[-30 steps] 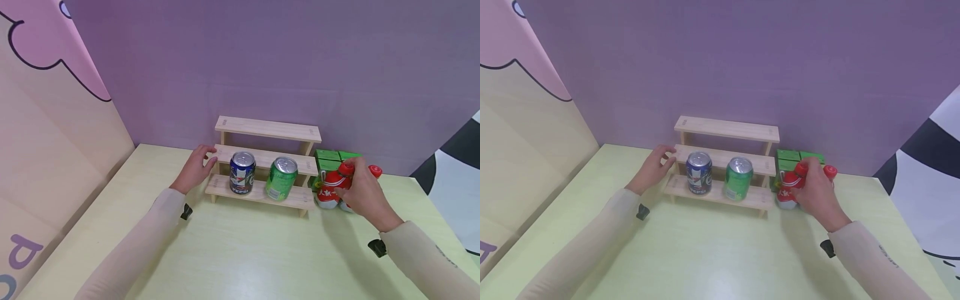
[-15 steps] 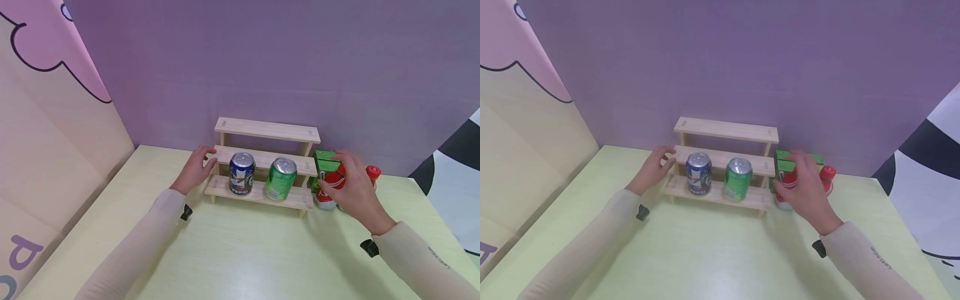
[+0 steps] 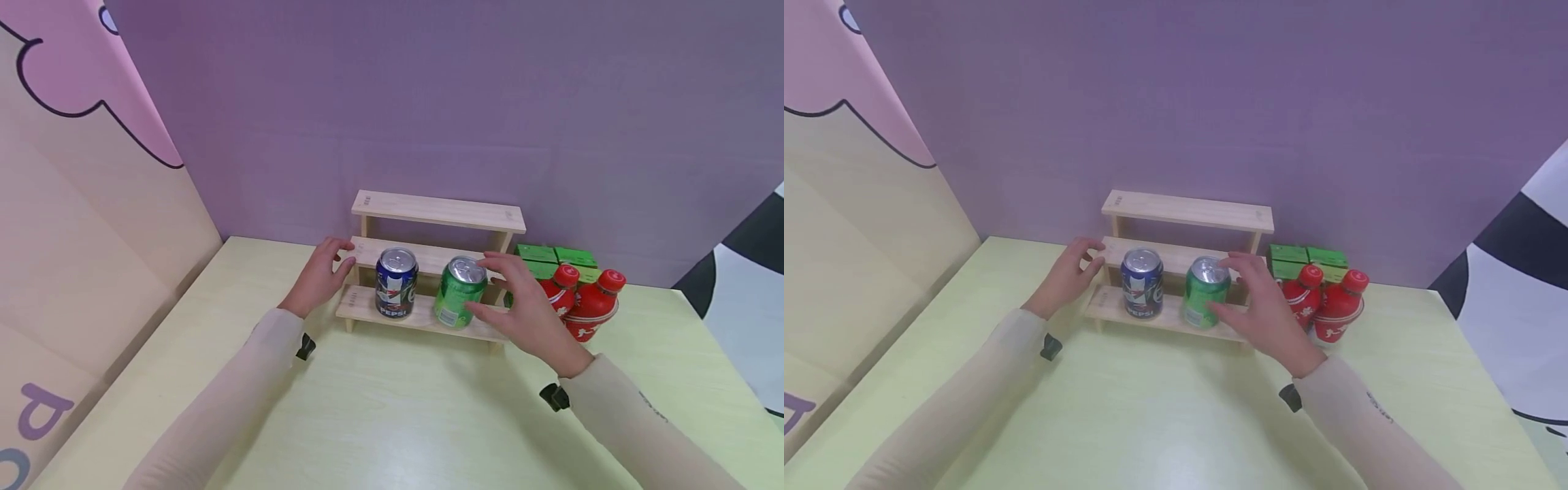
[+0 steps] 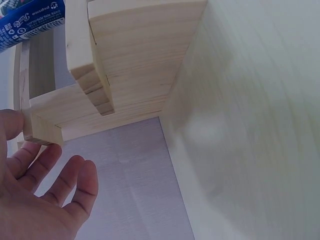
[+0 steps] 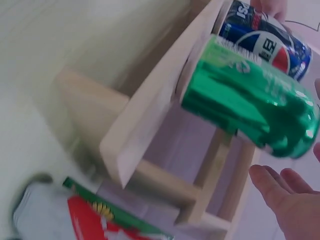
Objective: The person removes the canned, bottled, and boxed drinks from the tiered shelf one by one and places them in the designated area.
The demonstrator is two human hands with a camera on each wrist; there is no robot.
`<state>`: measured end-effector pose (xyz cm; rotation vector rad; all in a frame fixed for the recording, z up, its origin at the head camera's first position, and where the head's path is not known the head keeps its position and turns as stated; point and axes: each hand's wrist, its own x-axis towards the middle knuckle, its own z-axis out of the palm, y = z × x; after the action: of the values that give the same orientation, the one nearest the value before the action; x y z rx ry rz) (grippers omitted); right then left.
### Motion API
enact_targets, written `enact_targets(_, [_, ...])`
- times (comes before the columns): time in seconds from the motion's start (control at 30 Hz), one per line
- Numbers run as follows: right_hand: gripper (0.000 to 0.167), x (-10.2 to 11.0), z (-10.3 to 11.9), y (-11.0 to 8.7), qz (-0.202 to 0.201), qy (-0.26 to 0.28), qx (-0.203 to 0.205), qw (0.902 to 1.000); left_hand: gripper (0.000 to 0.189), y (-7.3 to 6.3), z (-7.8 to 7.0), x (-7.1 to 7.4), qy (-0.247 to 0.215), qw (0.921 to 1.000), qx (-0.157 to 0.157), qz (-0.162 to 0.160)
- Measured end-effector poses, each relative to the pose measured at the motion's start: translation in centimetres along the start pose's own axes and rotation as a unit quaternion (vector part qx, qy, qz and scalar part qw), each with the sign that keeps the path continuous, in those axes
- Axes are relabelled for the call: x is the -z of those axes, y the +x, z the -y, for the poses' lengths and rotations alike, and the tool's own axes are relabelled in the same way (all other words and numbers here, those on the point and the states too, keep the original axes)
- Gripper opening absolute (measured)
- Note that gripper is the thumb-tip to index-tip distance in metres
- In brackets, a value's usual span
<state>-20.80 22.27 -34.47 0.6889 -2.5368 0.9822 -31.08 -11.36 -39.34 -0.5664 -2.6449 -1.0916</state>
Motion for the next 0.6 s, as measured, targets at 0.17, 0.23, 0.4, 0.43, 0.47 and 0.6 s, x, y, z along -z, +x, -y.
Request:
enact_targets(0.17, [0.060, -1.3, 0.1, 0.2, -0.001, -0.015, 0.000, 0.9999, 0.030, -0.1, -0.1, -0.1, 0.000, 1.0000, 0.002, 0.001])
enact_targets(0.23, [0.060, -1.7, 0.1, 0.3, -0.008, -0.015, 0.001, 0.9999, 0.030, -0.1, -0.2, -0.1, -0.001, 1.0000, 0.001, 0.001])
enact_targets(0.4, [0.058, -2.4, 0.3, 0.4, -0.039, -0.020, -0.006, 0.9990, 0.030, -0.1, -0.3, 0.1, -0.003, 1.0000, -0.004, -0.003])
enact_targets(0.43, [0.057, -2.5, 0.4, 0.4, -0.046, -0.021, -0.008, 0.9987, 0.030, -0.1, -0.2, 0.1, -0.004, 1.0000, -0.006, -0.003])
enact_targets(0.47, [0.055, -2.6, 0.4, 0.4, -0.051, -0.025, -0.010, 0.9983, 0.030, -0.1, -0.2, 0.1, -0.004, 1.0000, -0.006, -0.003])
enact_targets(0.6, [0.051, -2.4, 0.8, -0.1, -0.069, -0.032, -0.012, 0.9970, 0.030, -0.2, 0.0, 0.1, -0.005, 1.0000, -0.006, 0.002])
